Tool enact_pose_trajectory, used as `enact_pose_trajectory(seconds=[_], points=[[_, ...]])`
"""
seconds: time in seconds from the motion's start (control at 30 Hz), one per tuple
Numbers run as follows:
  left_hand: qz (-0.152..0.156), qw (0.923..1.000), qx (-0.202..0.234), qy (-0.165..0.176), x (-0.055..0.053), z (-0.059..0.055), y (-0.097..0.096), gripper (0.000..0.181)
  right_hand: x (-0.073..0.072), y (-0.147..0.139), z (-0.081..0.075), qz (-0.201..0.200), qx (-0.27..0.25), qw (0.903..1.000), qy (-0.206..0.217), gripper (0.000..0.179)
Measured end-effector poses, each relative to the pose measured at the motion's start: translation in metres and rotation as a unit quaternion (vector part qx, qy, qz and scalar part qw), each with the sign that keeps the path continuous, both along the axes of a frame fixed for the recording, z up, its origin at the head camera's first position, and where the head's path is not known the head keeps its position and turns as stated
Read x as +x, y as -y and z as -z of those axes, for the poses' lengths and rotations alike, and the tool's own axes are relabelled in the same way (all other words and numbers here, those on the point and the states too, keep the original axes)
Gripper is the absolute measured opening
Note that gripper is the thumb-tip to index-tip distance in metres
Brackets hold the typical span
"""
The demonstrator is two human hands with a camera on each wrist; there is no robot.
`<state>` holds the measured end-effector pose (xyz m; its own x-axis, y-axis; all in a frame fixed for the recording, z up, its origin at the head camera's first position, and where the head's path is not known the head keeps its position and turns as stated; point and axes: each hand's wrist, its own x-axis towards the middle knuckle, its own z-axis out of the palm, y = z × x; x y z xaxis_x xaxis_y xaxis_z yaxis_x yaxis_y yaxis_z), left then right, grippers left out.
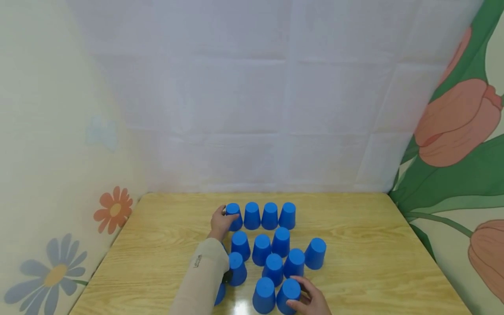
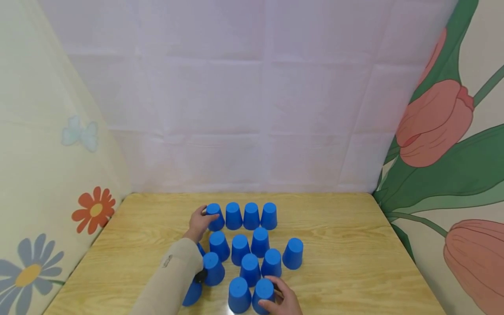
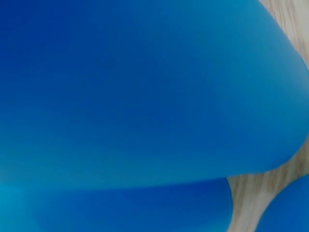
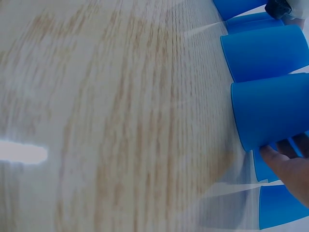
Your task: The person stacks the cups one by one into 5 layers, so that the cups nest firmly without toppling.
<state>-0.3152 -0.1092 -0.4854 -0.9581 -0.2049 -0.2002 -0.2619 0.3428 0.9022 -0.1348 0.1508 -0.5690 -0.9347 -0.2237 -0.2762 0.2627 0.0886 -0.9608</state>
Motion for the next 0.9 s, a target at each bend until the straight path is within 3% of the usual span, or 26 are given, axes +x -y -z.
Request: enact_pose_trajectory(seconds=[0.33, 0.47, 0.7, 0.9], points=[[-0.004, 0.9998, 0.016, -0.007, 0.001, -0.001, 0.0, 0.064, 0.003, 0.002, -0.006, -0.002, 0.01, 0.9999, 0.001, 0.055], [-0.009, 0.9993, 0.029, -0.021, 0.004, -0.006, 0.001, 0.065, 0.006, 0.003, -0.015, -0.006, 0.002, 0.9997, -0.022, 0.056], [-0.02, 0.9974, 0.045, -0.052, 0.008, -0.017, 0.004, 0.067, 0.008, 0.004, -0.017, -0.001, -0.012, 0.9999, -0.006, 0.054], [-0.015, 0.9957, 0.056, -0.072, 0.011, -0.031, 0.007, 0.066, 0.015, 0.005, -0.048, -0.003, 0.011, 0.9994, -0.034, 0.058]])
